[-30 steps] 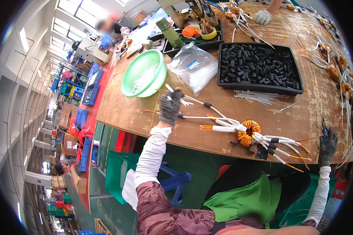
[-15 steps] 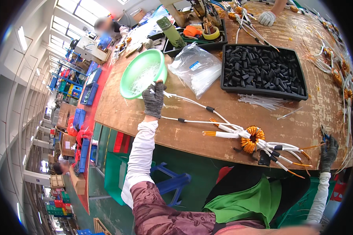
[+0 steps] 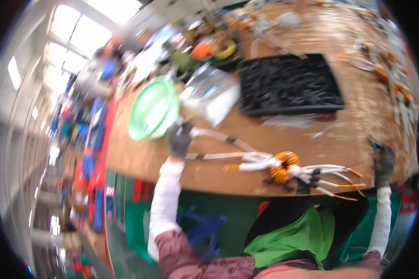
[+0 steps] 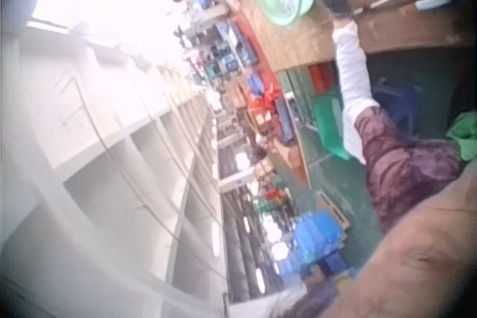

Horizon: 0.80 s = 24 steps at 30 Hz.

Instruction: The recorder is assembling a wire harness by using cable ties to secure multiple wires to an electronic transformer component on a factory workbench.

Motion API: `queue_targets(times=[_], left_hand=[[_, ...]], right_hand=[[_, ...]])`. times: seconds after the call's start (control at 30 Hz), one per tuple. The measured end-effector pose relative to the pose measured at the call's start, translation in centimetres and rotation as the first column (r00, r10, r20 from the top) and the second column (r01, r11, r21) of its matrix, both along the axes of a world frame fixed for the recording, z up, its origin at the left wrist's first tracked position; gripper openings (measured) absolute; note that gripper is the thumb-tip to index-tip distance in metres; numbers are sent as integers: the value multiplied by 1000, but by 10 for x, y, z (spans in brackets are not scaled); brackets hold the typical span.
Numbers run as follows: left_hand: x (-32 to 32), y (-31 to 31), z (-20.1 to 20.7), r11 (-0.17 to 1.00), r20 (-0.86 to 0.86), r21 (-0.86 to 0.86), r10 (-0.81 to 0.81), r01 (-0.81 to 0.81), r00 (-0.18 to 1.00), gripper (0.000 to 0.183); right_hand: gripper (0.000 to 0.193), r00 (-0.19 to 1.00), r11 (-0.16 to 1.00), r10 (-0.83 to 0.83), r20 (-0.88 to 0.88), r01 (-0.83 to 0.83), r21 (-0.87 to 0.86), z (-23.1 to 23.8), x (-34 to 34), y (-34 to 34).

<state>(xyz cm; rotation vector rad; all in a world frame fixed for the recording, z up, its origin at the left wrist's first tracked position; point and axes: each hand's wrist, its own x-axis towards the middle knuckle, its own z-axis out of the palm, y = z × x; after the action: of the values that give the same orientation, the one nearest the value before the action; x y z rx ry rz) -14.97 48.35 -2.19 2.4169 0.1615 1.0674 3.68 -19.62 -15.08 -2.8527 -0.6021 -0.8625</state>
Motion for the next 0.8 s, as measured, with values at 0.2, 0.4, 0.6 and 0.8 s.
queue_targets(times=[0.2, 0.4, 0.6, 0.8], left_hand=[[-15, -14, 18, 969, -176, 244, 0, 43, 984, 27], [10, -26, 46, 841, -181, 538, 56, 52, 982, 29], [14, 104, 117, 678, 94, 542, 538, -497, 837, 31], [-3, 168, 101, 551, -112, 449, 816, -703, 568, 40]], right_hand=[[48, 978, 978, -54, -201, 92, 186, 53, -17, 76], [48, 978, 972, -91, -189, 129, 198, 61, -27, 63], [48, 977, 970, -92, -191, 131, 205, 61, -27, 62], [47, 979, 975, -88, -185, 123, 187, 60, -25, 63]])
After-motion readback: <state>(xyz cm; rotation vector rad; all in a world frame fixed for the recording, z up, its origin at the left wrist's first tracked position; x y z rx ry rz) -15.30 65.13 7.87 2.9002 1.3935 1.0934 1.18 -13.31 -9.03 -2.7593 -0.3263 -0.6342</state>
